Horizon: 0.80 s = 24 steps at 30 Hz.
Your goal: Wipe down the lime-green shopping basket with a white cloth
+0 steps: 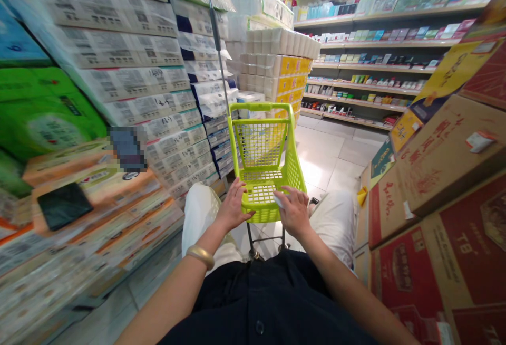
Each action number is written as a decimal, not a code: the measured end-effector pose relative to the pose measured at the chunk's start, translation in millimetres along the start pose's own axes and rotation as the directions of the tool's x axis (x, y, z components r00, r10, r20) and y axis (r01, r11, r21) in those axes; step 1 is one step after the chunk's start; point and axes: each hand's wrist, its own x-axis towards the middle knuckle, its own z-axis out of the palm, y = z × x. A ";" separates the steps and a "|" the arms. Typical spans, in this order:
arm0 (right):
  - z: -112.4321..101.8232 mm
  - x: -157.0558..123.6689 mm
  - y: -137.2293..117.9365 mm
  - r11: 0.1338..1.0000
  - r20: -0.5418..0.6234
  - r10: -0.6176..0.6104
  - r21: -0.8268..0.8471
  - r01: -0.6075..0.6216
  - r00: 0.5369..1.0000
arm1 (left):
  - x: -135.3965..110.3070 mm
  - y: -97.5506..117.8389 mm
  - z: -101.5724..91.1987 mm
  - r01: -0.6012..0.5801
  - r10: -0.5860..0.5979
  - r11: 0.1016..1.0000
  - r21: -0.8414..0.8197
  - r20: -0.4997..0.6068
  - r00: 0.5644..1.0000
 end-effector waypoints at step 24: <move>-5.1 4.2 27.5 1.000 -0.014 -0.004 -0.025 0.004 1.000 | 5.2 2.1 -1.5 -0.005 0.005 1.000 0.008 0.024 1.000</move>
